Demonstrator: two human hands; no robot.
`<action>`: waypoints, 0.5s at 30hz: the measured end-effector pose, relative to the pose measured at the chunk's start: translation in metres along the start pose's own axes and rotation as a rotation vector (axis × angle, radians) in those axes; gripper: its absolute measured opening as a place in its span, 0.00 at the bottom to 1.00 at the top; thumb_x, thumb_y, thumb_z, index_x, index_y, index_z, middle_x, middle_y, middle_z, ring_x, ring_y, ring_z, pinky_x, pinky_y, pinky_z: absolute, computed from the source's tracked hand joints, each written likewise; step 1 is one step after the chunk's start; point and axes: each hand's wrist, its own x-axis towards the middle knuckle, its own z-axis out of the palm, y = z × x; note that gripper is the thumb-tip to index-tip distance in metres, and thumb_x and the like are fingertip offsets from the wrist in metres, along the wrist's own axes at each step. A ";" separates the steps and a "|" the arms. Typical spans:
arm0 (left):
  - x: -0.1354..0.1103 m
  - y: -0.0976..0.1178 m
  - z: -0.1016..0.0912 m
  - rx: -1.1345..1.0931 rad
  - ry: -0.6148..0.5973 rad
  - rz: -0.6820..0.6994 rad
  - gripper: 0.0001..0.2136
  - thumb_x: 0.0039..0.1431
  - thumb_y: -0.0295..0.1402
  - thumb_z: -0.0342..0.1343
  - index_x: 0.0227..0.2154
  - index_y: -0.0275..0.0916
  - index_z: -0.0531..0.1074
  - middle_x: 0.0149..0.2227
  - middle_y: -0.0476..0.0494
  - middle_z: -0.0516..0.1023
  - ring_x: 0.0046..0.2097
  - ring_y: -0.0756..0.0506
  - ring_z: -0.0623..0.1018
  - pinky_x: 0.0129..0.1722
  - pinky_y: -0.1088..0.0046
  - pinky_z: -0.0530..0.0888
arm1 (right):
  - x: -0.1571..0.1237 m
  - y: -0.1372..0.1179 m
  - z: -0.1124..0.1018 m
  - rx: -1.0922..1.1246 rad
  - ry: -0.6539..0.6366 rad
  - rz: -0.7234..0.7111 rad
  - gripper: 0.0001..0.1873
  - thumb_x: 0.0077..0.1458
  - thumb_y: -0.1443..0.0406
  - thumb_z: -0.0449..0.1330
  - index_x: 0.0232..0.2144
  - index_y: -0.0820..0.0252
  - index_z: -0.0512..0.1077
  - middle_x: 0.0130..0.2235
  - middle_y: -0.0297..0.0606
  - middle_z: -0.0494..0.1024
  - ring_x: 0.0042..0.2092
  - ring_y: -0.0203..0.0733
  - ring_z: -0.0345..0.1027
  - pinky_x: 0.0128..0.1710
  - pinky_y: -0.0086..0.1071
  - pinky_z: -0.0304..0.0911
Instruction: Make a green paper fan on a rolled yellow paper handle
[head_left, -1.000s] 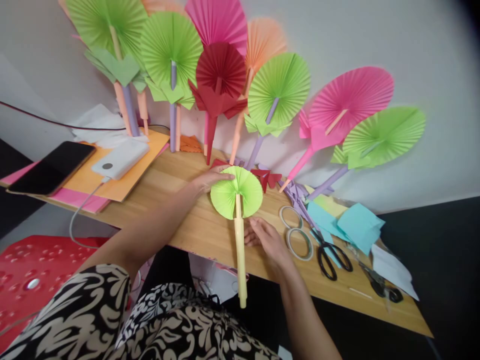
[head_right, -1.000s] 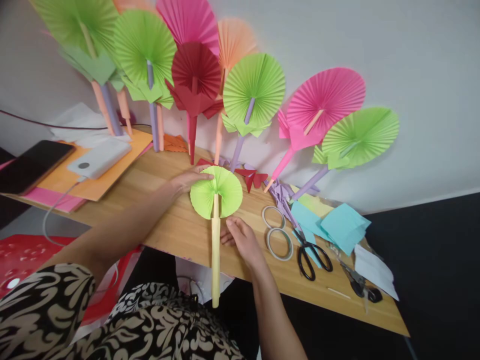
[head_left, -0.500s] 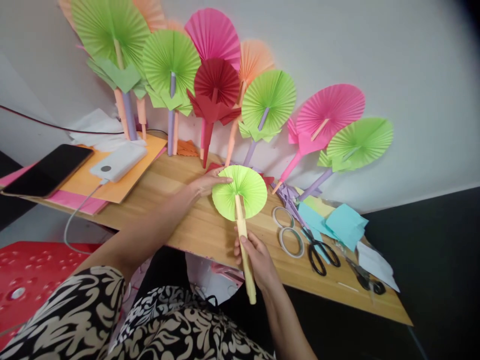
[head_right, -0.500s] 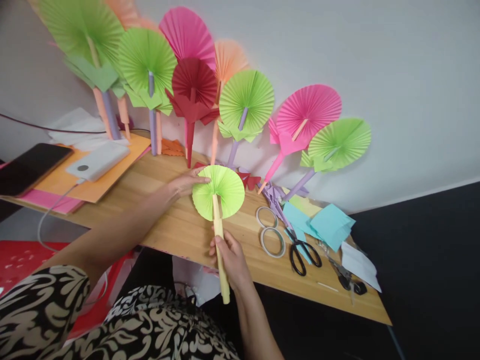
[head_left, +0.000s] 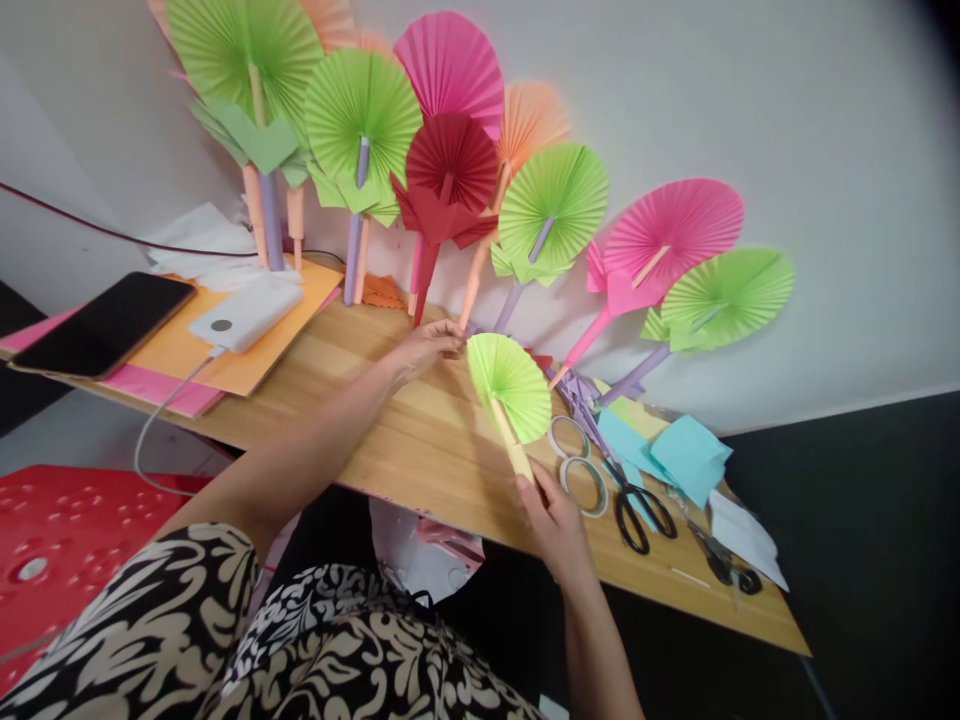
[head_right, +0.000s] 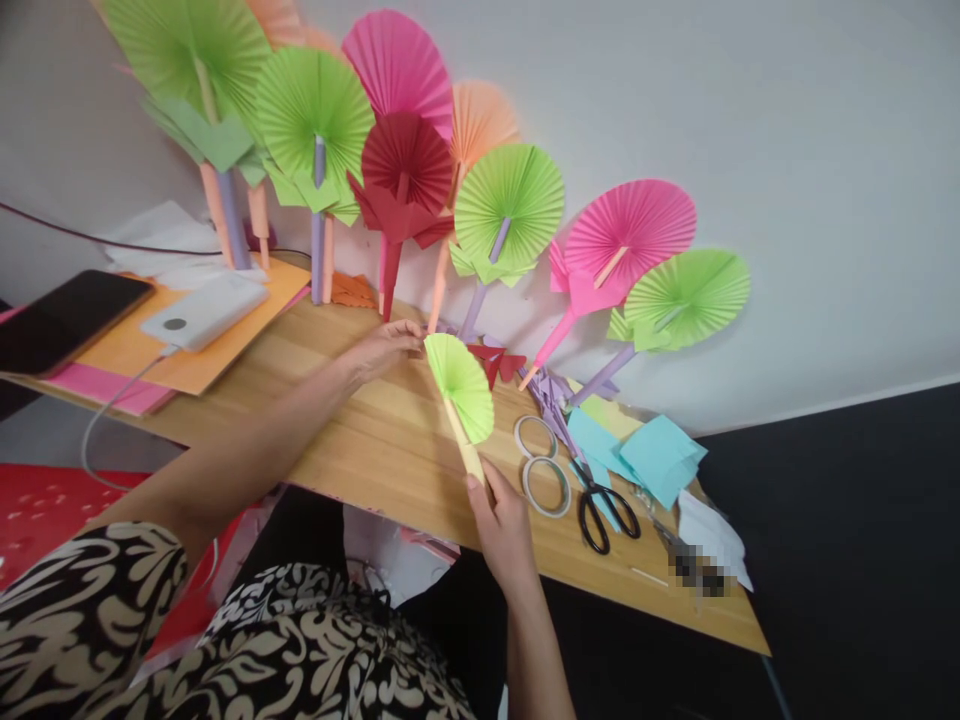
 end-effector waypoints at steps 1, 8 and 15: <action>0.000 0.000 -0.001 -0.005 0.018 0.008 0.14 0.42 0.34 0.71 0.28 0.36 0.72 0.30 0.51 0.77 0.33 0.53 0.76 0.37 0.77 0.70 | 0.001 0.003 -0.003 -0.096 0.067 -0.082 0.26 0.64 0.49 0.52 0.52 0.59 0.74 0.37 0.41 0.80 0.36 0.45 0.73 0.35 0.35 0.66; -0.007 0.002 0.008 -0.004 -0.037 -0.097 0.17 0.47 0.44 0.69 0.30 0.36 0.74 0.30 0.48 0.78 0.32 0.51 0.76 0.34 0.75 0.70 | 0.007 0.028 -0.016 -0.577 0.453 -0.339 0.24 0.68 0.54 0.50 0.56 0.60 0.74 0.46 0.47 0.80 0.48 0.50 0.72 0.46 0.38 0.65; -0.015 0.004 0.014 0.132 -0.202 -0.236 0.18 0.52 0.45 0.67 0.37 0.36 0.75 0.36 0.44 0.80 0.38 0.48 0.78 0.39 0.71 0.72 | 0.012 0.039 -0.013 -0.694 0.524 -0.407 0.19 0.67 0.58 0.53 0.53 0.59 0.75 0.42 0.44 0.80 0.44 0.48 0.71 0.43 0.37 0.64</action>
